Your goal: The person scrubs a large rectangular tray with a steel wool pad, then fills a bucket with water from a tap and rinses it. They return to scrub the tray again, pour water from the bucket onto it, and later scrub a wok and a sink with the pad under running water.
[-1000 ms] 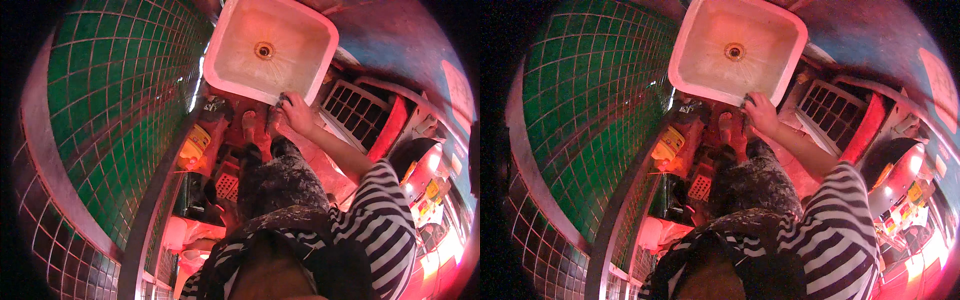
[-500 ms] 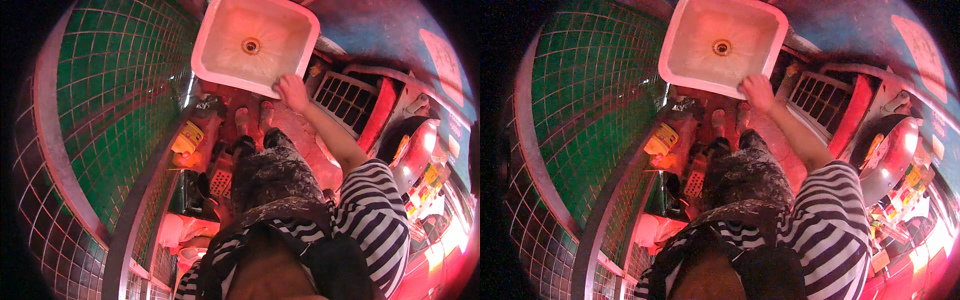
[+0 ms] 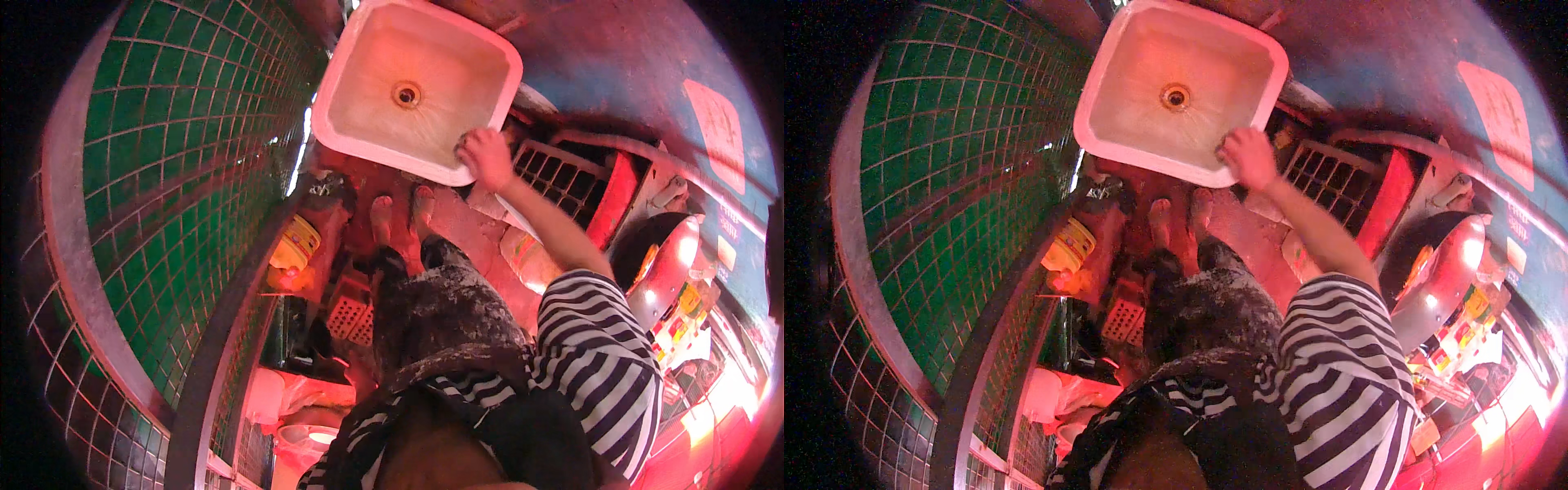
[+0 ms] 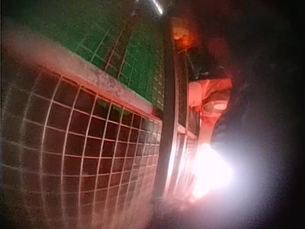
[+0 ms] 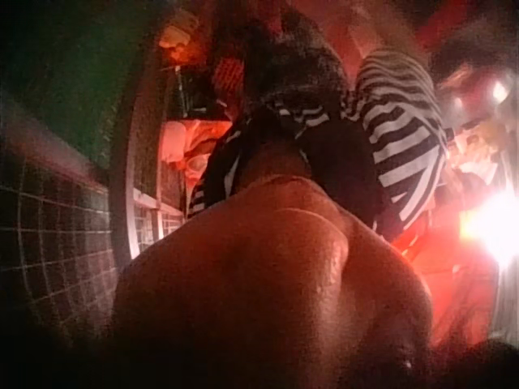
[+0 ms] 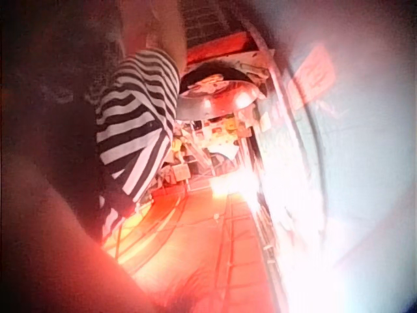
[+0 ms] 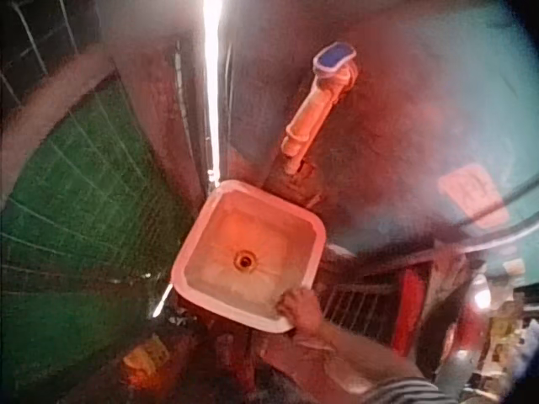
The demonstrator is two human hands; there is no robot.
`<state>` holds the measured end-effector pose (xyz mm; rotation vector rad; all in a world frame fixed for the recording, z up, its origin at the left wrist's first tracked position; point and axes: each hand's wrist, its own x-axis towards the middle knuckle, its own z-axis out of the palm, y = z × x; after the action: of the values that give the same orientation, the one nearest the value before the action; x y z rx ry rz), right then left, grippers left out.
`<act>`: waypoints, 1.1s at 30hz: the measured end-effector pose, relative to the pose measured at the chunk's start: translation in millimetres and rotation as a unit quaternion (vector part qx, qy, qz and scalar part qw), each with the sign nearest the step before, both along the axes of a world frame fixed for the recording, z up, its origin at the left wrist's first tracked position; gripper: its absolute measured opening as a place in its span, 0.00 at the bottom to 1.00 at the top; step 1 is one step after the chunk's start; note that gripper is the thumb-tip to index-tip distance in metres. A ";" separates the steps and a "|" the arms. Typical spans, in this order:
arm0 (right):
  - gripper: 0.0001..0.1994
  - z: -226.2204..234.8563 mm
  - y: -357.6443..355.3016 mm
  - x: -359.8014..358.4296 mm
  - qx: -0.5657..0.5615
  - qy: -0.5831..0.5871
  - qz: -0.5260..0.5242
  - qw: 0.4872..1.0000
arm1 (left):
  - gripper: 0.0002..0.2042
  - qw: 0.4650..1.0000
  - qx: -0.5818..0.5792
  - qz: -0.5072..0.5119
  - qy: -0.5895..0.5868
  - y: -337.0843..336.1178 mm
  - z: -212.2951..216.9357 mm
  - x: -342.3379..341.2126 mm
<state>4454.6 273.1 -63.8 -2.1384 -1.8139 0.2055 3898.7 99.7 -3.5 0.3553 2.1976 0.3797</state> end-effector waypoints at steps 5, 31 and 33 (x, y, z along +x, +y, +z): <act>0.09 1.1 73.5 133.7 0.020 -0.042 -0.159 0.986 | 0.23 0.996 -0.080 -0.032 0.025 0.3 -16.2 -8.9; 0.09 -22.6 320.6 60.8 0.146 0.144 -0.100 0.974 | 0.24 0.983 -0.178 -0.045 -0.008 -12.7 -29.5 -12.9; 0.10 -33.6 274.0 93.3 0.067 0.066 -0.164 0.982 | 0.24 0.982 -0.183 -0.040 -0.015 -15.6 -30.0 -13.6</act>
<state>4547.9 547.1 -97.3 -2.2293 -1.3392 0.1369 3885.2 84.2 -33.4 0.2307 2.1618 -0.0660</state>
